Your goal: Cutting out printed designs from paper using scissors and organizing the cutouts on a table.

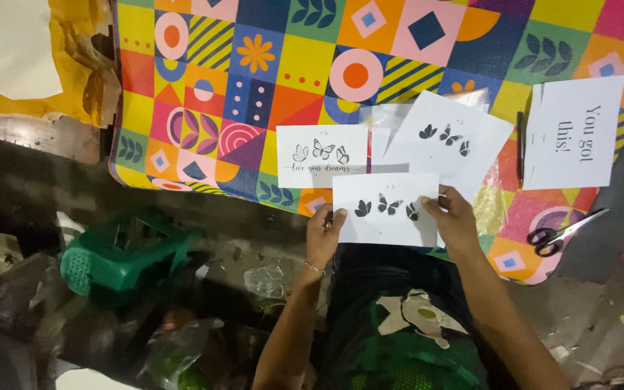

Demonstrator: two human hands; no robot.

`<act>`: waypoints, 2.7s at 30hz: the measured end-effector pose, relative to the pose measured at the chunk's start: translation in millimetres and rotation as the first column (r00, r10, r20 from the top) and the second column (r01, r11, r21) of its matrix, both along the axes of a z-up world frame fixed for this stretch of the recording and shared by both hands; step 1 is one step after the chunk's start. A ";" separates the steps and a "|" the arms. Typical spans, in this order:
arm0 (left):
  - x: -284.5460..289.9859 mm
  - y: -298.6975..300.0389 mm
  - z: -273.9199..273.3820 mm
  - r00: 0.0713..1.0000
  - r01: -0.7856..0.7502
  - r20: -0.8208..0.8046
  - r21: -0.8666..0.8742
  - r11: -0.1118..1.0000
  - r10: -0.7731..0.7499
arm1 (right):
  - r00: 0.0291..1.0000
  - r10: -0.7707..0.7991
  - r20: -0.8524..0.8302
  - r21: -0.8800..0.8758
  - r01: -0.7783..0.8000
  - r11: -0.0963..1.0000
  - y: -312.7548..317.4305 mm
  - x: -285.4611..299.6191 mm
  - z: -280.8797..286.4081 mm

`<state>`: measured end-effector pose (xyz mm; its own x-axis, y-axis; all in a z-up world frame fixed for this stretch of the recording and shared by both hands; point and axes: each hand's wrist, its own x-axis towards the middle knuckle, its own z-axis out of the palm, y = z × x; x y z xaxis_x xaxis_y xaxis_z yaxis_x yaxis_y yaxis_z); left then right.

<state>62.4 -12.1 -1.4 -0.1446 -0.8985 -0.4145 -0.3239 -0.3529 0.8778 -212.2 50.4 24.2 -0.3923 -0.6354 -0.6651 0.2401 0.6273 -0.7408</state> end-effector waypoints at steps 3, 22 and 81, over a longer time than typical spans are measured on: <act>11.9 -1.6 -11.1 0.998 -0.010 -0.056 -0.001 1.000 0.010 | 0.994 0.113 0.000 0.078 -0.112 0.991 6.7 10.6 -19.8; 70.5 -68.9 -0.4 0.972 -0.008 0.233 -0.049 0.999 0.019 | 0.837 0.539 -0.099 0.339 -0.481 0.809 -54.3 78.9 31.4; 50.7 -131.5 9.4 0.807 0.149 0.580 -0.382 0.912 0.111 | 0.165 0.307 -0.938 0.180 -0.524 0.832 8.0 24.5 -47.7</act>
